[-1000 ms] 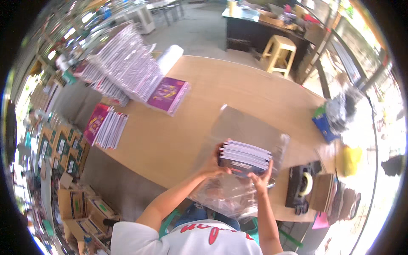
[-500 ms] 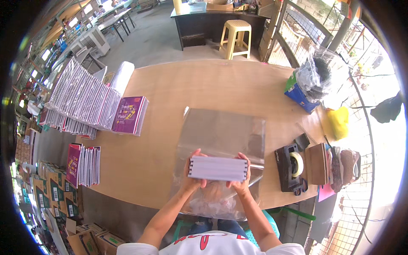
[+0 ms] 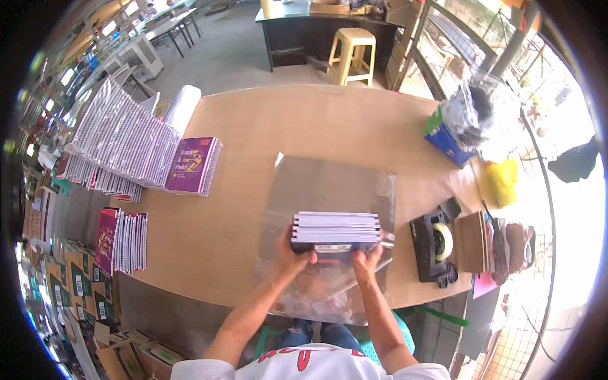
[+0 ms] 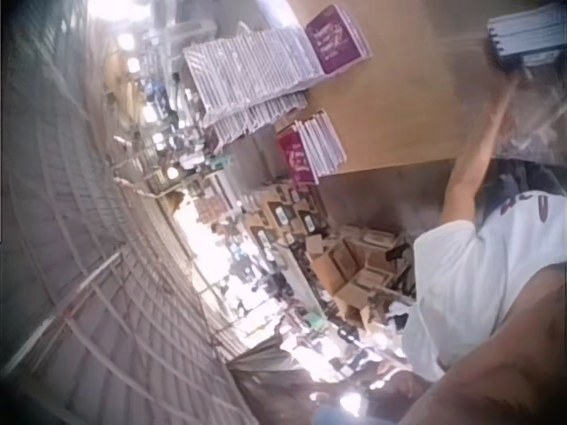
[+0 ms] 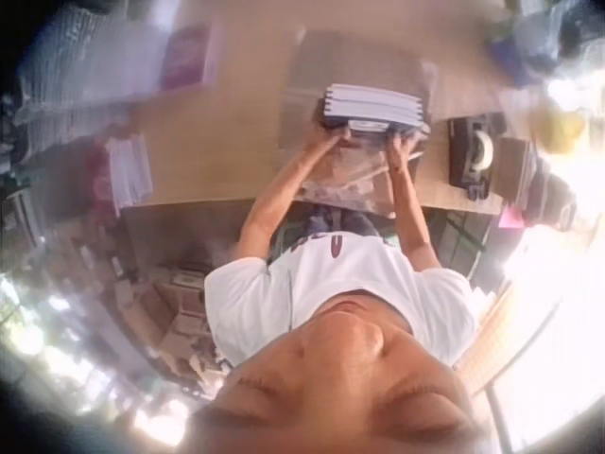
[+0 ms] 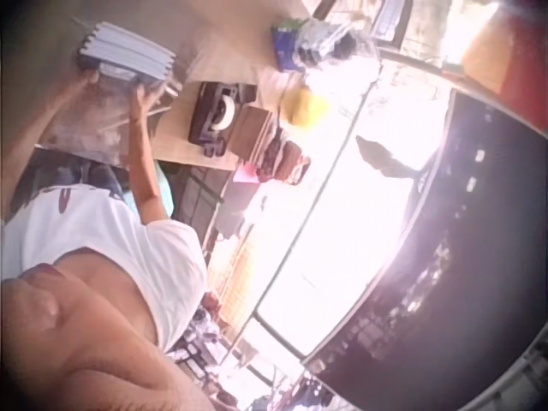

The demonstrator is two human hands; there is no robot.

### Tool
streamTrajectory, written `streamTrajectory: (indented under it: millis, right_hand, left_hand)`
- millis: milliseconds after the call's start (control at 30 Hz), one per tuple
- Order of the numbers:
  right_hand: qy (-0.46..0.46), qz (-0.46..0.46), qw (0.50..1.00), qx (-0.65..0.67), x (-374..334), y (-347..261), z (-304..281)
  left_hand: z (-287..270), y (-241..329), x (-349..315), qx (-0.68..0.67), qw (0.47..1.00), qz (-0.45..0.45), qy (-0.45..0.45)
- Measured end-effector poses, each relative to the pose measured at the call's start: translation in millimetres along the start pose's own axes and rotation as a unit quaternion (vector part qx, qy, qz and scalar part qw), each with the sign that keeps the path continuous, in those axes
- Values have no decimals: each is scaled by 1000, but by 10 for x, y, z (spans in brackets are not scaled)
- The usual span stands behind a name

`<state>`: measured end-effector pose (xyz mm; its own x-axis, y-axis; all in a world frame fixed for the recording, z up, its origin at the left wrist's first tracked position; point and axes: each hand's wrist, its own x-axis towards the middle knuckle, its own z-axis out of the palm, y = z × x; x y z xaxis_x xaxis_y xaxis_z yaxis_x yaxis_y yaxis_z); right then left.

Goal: The person takes books from a stack on a table, places each one onto a plastic sheet, and wraps the plastic around it using adhesive tape from a dispenser.

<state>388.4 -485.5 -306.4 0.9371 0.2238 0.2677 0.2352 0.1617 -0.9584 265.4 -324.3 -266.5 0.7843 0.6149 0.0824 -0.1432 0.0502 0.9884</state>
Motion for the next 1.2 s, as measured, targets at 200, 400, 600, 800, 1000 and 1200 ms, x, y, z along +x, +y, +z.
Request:
streamTrajectory:
  millis: [200, 400, 600, 800, 1000, 1200]
  right_hand:
    - [-338, 130, 856, -369, 1159, -611, 421]
    - [-475, 120, 751, -444, 1469, 4, 964]
    - [-499, 97, 741, -439, 1467, 301, 1150]
    - [-483, 102, 721, -487, 1420, 277, 1213]
    - [-463, 66, 716, -519, 1413, 253, 1190]
    - [-452, 65, 703, -546, 1364, 120, 1163]
  left_hand:
    - [557, -186, -531, -64, 945, -132, 293]
    - [476, -412, -602, -375, 819, -319, 295]
    - [339, -476, -457, -414, 744, -424, 310]
    - [251, -552, -366, -402, 739, -451, 300]
    - [258, -599, -343, -395, 757, -438, 282]
    - [235, -687, -356, -391, 768, -432, 267]
